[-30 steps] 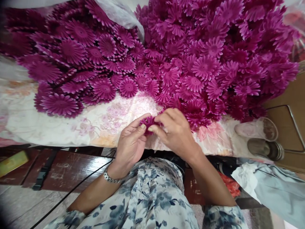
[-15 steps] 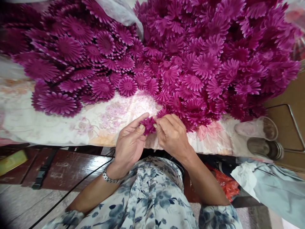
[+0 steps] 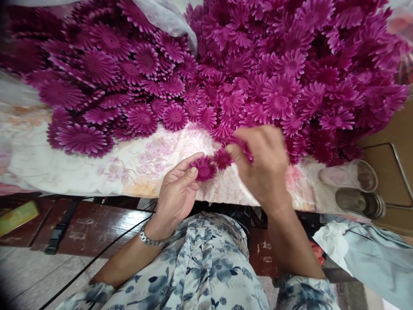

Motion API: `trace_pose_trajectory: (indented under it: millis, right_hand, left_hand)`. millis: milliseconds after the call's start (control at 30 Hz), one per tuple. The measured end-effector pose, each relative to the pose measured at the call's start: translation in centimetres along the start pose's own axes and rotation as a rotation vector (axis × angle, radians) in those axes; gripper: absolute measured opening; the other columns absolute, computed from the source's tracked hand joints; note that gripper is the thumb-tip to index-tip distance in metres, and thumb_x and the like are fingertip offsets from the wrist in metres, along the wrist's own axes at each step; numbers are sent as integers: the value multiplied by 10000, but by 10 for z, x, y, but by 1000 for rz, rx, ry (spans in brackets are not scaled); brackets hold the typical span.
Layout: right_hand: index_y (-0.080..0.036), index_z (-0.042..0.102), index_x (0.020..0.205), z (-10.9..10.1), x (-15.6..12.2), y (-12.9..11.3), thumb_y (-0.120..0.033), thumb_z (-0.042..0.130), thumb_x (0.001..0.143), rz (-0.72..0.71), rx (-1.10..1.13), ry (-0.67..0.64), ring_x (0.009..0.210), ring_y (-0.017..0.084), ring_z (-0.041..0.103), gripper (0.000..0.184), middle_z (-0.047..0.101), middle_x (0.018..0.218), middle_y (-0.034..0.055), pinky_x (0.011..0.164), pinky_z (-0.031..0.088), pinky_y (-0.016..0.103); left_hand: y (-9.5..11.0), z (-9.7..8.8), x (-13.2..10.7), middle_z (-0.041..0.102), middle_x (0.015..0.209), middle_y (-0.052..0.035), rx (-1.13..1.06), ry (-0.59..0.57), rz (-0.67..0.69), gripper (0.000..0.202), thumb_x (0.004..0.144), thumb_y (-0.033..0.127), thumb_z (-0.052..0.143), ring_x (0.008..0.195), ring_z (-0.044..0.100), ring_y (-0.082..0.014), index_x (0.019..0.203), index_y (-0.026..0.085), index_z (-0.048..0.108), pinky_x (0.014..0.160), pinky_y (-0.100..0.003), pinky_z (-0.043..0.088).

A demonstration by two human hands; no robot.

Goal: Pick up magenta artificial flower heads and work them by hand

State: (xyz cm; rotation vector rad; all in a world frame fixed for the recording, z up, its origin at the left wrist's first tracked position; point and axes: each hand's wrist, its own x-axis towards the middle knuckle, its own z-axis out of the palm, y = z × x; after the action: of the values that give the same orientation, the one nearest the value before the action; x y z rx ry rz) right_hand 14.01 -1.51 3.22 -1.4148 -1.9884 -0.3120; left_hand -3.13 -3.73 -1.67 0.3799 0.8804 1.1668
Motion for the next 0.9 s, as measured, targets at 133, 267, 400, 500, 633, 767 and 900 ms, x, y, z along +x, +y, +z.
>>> trace_pose_trajectory:
  millis: [133,267,400,500,633,767,900]
  right_hand:
    - [-187,590,844,30,-29,-32,-312,609,843,25,297,-270,715,165,549,126,617,742,34,663,464,300]
    - [-200,561,822,36,-39,-35,-260,574,856,103,339,-244,706,161,535,70,591,716,17,659,449,295]
    - [-202,577,922,27,-35,-34,-295,590,850,129,429,-286,825,183,560,119,610,828,44,745,474,332]
    - [-215,575,1019,22,-33,-34,-300,620,833,193,522,-302,881,184,572,209,613,902,47,795,485,344]
    - [-204,593,1027,21,-32,-34,-281,624,828,234,667,-376,954,170,574,216,600,1008,61,832,482,325]
    - [-183,576,778,22,-33,-35,-243,586,849,303,751,-340,747,123,564,93,583,782,12,688,460,265]
    - [-176,564,788,25,-31,-35,-208,556,859,321,708,-325,701,116,535,78,560,744,7,655,430,266]
  left_hand:
    - [-4,1,-1,726,877,-22,-6,-15,-1,247,723,185,684,775,624,-84,966,191,728,751,-167,480]
    - [-5,1,-2,721,931,-28,7,-38,-4,246,716,190,691,866,635,-123,959,207,729,835,-228,482]
    - [-4,0,-1,722,939,-56,70,-52,80,137,735,205,668,934,636,-171,849,183,741,926,-305,458]
    - [-2,-2,-1,709,948,-53,131,-45,169,111,759,202,648,989,619,-188,814,198,744,948,-318,446]
    - [-2,-5,-2,677,885,-28,266,-43,287,122,780,215,648,912,602,-151,837,227,755,870,-250,456]
    - [-3,-6,-3,696,874,-1,211,-48,266,146,757,188,681,822,594,-112,877,244,743,772,-200,460]
    - [-2,-5,-3,688,806,23,157,-124,174,127,723,180,719,757,582,-87,836,236,729,737,-175,456]
